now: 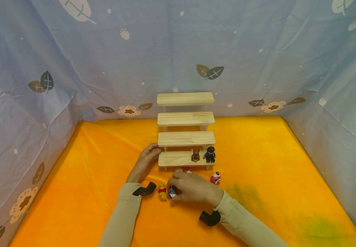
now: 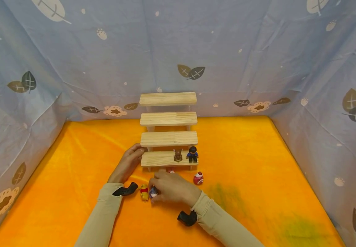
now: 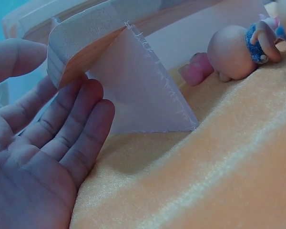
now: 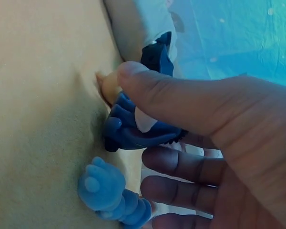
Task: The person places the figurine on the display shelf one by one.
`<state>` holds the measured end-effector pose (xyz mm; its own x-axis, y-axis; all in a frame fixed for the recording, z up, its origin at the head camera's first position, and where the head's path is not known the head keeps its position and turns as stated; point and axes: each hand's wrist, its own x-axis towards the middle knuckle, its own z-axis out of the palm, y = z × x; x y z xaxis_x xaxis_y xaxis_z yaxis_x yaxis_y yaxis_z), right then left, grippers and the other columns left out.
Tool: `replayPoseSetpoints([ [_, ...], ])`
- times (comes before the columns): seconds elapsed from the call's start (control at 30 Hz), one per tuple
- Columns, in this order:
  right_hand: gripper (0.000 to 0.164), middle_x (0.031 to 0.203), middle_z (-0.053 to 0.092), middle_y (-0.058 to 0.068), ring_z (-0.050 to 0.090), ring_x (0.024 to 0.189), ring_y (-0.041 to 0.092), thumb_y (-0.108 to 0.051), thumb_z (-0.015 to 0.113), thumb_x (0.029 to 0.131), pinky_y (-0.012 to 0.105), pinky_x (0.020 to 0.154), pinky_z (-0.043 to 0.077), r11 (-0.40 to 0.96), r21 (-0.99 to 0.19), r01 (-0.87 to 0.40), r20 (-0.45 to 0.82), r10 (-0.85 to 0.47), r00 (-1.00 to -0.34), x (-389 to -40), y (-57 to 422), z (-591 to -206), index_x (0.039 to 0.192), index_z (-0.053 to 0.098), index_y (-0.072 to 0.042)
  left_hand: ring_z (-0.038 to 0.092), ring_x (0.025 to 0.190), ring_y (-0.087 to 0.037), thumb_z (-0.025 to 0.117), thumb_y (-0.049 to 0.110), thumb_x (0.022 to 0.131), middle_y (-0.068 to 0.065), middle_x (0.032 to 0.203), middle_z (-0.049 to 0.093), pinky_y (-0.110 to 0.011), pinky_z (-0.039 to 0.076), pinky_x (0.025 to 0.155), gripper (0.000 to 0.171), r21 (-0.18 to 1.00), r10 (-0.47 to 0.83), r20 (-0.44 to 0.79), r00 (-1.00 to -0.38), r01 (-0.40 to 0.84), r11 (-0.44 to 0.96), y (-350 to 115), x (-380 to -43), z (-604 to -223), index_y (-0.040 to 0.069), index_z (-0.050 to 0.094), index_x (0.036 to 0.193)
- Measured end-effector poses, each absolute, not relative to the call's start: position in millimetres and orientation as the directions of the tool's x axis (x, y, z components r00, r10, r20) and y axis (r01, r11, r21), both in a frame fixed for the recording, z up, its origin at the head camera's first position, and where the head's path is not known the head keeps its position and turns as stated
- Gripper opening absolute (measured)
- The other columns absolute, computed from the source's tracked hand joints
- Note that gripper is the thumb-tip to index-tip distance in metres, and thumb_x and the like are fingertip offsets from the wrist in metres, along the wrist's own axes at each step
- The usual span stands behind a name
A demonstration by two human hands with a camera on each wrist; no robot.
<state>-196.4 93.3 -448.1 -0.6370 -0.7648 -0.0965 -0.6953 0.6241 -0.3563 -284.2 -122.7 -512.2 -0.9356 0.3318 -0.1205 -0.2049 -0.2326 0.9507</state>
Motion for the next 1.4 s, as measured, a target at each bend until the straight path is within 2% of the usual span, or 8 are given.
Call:
replayPoseSetpoints([
  [0.2, 0.035, 0.111, 0.066, -0.007, 0.059, 0.099, 0.007, -0.043, 0.075, 0.090, 0.024, 0.089, 0.052, 0.609, -0.402, -0.683, -0.132, -0.777, -0.615, -196.0, 92.1, -446.7, 0.118, 0.069, -0.022, 0.052, 0.128, -0.025, 0.055, 0.022, 0.105, -0.014, 0.139, 0.052, -0.028, 0.046, 0.106, 0.035, 0.951, 0.336, -0.124, -0.934, -0.209, -0.228, -122.4, -285.3, -512.5, 0.004, 0.051, 0.135],
  [0.57, 0.027, 0.103, 0.063, -0.006, 0.050, 0.083, 0.003, -0.034, 0.065, 0.099, 0.016, 0.076, 0.045, 0.551, -0.425, -0.718, -0.129, -0.822, -0.554, -196.6, 93.7, -445.6, 0.122, 0.072, -0.023, 0.057, 0.118, -0.017, 0.055, 0.025, 0.105, -0.015, 0.137, 0.052, -0.028, 0.047, 0.103, 0.032, 0.956, 0.348, -0.127, -0.929, -0.209, -0.207, -124.4, -283.1, -512.0, 0.007, 0.053, 0.131],
  [0.67, 0.029, 0.107, 0.066, -0.005, 0.054, 0.088, 0.004, -0.034, 0.063, 0.100, 0.018, 0.080, 0.048, 0.556, -0.445, -0.702, -0.137, -0.817, -0.560, -196.7, 93.1, -445.5, 0.124, 0.070, -0.020, 0.057, 0.118, -0.017, 0.055, 0.025, 0.105, -0.014, 0.138, 0.051, -0.028, 0.047, 0.103, 0.032, 0.956, 0.347, -0.126, -0.929, -0.207, -0.208, -124.6, -283.4, -512.7, 0.008, 0.053, 0.132],
  [0.8, 0.032, 0.113, 0.068, -0.004, 0.058, 0.096, 0.005, -0.037, 0.068, 0.096, 0.021, 0.087, 0.051, 0.583, -0.450, -0.677, -0.140, -0.794, -0.591, -196.6, 91.5, -444.9, 0.122, 0.069, -0.017, 0.057, 0.120, -0.017, 0.055, 0.026, 0.105, -0.017, 0.141, 0.050, -0.029, 0.046, 0.106, 0.034, 0.957, 0.352, -0.120, -0.928, -0.202, -0.206, -124.6, -283.4, -512.9, 0.007, 0.052, 0.134],
  [0.93, 0.028, 0.105, 0.068, -0.006, 0.056, 0.090, 0.005, -0.039, 0.072, 0.093, 0.020, 0.083, 0.050, 0.586, -0.429, -0.687, -0.114, -0.790, -0.603, -196.7, 90.4, -444.8, 0.112, 0.071, -0.018, 0.057, 0.120, -0.016, 0.055, 0.024, 0.105, -0.018, 0.141, 0.050, -0.030, 0.045, 0.108, 0.034, 0.955, 0.349, -0.120, -0.929, -0.204, -0.214, -124.3, -283.7, -512.4, 0.006, 0.052, 0.133],
  [1.2, 0.029, 0.112, 0.069, -0.005, 0.062, 0.098, 0.005, -0.037, 0.068, 0.096, 0.022, 0.087, 0.053, 0.571, -0.448, -0.688, -0.075, -0.791, -0.607, -197.6, 89.7, -446.4, 0.119, 0.071, -0.019, 0.058, 0.118, -0.016, 0.055, 0.023, 0.105, -0.016, 0.137, 0.052, -0.029, 0.046, 0.106, 0.031, 0.952, 0.346, -0.124, -0.930, -0.210, -0.224, -124.2, -283.4, -511.5, 0.007, 0.053, 0.131],
  [1.4, 0.026, 0.110, 0.069, -0.003, 0.062, 0.095, 0.007, -0.033, 0.065, 0.099, 0.022, 0.082, 0.053, 0.565, -0.403, -0.720, -0.040, -0.797, -0.603, -198.9, 90.7, -444.9, 0.119, 0.073, -0.018, 0.059, 0.115, -0.015, 0.054, 0.024, 0.106, -0.010, 0.131, 0.055, -0.029, 0.048, 0.102, 0.030, 0.956, 0.354, -0.112, -0.928, -0.199, -0.218, -124.5, -283.3, -512.4, 0.008, 0.054, 0.131],
])
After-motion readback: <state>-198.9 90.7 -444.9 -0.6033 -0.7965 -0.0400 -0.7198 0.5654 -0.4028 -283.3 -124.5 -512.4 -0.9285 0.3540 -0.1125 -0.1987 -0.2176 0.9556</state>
